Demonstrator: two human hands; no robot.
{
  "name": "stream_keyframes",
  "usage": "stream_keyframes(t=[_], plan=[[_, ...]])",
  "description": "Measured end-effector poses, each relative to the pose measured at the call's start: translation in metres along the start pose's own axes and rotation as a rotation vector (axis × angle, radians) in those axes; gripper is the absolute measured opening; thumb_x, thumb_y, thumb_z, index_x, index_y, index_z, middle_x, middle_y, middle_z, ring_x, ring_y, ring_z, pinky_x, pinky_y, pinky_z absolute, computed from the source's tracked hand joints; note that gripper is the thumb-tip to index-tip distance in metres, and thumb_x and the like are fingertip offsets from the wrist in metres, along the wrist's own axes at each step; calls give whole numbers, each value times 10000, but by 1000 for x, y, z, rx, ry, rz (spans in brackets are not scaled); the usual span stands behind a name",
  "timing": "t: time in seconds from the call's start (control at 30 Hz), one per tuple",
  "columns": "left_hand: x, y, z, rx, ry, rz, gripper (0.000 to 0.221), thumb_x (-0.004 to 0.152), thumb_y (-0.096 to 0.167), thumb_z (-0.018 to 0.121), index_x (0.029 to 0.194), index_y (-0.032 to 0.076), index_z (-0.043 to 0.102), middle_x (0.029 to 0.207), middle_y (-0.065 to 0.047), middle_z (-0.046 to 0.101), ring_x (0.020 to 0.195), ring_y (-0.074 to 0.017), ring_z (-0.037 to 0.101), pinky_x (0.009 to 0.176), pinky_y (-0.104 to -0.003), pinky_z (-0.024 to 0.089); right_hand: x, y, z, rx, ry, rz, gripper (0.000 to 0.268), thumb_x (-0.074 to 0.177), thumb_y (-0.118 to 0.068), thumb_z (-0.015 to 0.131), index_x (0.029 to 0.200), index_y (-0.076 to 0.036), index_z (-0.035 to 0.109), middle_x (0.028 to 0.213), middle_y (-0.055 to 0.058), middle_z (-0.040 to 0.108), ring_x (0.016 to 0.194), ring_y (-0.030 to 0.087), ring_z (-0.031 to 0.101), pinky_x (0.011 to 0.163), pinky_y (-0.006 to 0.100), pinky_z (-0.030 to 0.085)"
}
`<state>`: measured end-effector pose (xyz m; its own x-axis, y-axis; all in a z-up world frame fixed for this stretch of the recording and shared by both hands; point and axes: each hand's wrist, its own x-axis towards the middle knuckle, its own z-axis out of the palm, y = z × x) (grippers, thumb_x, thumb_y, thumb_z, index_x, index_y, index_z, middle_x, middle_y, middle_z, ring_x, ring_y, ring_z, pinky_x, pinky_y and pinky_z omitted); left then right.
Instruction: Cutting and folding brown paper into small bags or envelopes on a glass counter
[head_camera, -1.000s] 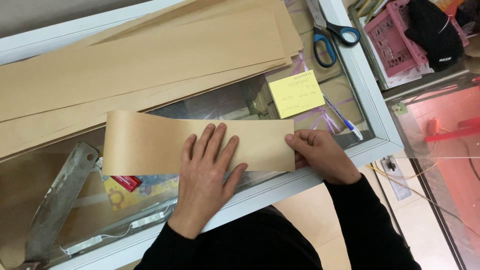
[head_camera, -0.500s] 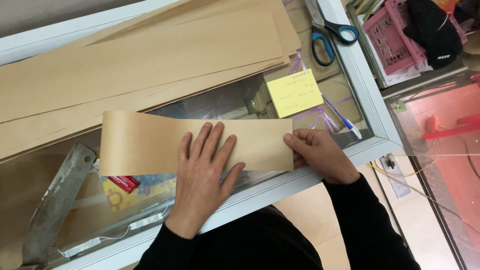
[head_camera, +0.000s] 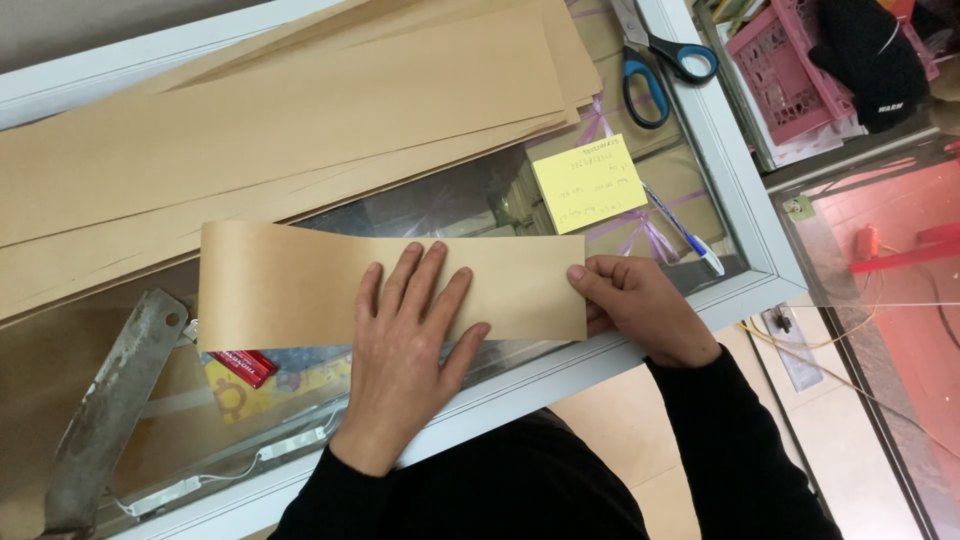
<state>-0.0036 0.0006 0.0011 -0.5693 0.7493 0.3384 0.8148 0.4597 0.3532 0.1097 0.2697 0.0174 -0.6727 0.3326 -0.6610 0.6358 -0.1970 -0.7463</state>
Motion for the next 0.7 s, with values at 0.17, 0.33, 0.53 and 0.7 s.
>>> stream_keyframes(t=[0.17, 0.33, 0.53, 0.7], plan=[[-1, -1, 2, 3, -3, -2, 523, 1093, 476, 690, 1489, 133, 685, 1677, -168, 597, 1583, -415, 519, 1295, -645, 343, 2, 3, -2, -28, 3, -10, 390, 1156, -268, 681, 852, -24, 666, 826, 123, 772, 748, 251, 810, 718, 388, 706], [-2, -1, 3, 1, -16, -5, 522, 1099, 482, 669, 1494, 140, 681, 1687, -169, 588, 1600, -409, 498, 1298, -641, 328, 2, 3, -2, -17, -5, -12, 368, 1157, -252, 671, 887, -2, 687, 863, 143, 791, 773, 260, 812, 725, 400, 710], [-3, -2, 5, 9, -8, -2, 525, 1103, 481, 673, 1497, 135, 688, 1690, -175, 590, 1594, -413, 504, 1301, -643, 335, 0, 0, -1, -45, -1, -9, 366, 1154, -263, 669, 899, -2, 700, 873, 141, 793, 782, 262, 812, 751, 409, 718], [-4, -2, 5, 18, 3, 10, 527, 1104, 483, 667, 1501, 136, 688, 1695, -172, 587, 1596, -408, 506, 1297, -634, 340, 2, 4, -1, 13, -13, -34, 357, 1152, -250, 673, 901, 3, 696, 867, 152, 794, 772, 276, 812, 723, 414, 709]])
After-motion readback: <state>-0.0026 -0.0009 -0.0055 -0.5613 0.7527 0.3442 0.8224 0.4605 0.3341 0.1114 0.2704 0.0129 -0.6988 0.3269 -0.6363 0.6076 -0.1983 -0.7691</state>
